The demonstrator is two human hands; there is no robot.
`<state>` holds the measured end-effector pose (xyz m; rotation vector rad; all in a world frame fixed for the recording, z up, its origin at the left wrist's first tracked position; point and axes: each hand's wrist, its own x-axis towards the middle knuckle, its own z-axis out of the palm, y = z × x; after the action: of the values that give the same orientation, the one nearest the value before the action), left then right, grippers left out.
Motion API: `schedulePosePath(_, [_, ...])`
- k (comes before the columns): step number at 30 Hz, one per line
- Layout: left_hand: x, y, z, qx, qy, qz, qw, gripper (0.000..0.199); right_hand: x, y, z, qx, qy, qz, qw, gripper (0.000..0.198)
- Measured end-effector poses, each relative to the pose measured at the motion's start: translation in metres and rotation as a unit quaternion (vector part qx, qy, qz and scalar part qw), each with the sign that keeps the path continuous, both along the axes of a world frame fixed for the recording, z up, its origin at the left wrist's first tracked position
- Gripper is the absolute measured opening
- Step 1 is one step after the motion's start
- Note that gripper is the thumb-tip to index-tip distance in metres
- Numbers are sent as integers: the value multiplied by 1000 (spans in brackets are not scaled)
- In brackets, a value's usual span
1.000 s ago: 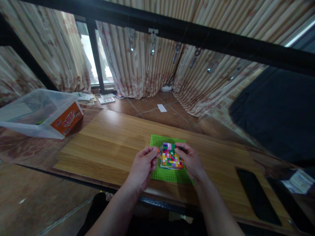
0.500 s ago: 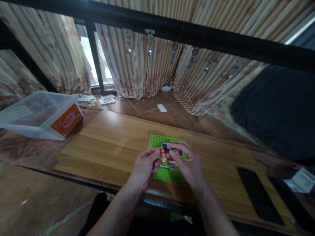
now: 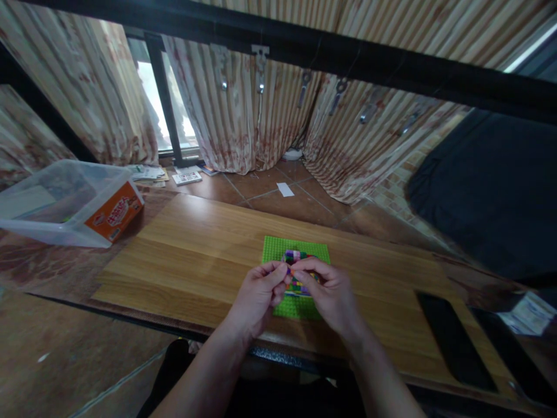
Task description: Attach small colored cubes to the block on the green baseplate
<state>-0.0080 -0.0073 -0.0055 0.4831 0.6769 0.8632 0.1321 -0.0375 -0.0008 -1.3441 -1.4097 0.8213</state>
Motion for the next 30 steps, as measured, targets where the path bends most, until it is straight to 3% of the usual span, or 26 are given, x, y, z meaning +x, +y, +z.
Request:
schedulePosePath(5, [-1, 0, -2, -26, -21, 10, 999, 27, 16, 2, -2, 9, 63, -51, 997, 17])
schedulePosePath(13, [-5, 5, 0, -31, 24, 44, 998, 30, 50, 16, -19, 53, -127, -158, 978, 24])
schedulePosePath(20, [-6, 6, 0, -33, 52, 45, 997, 33, 43, 27, -29, -2, -91, -164, 982, 18])
schedulePosePath(25, [-8, 7, 0, -27, 62, 46, 997, 32, 41, 32, -32, 8, -118, -137, 983, 16])
schedulePosePath(30, [-8, 7, 0, -21, 71, 48, 996, 30, 41, 37, -41, -24, -42, -133, 990, 15])
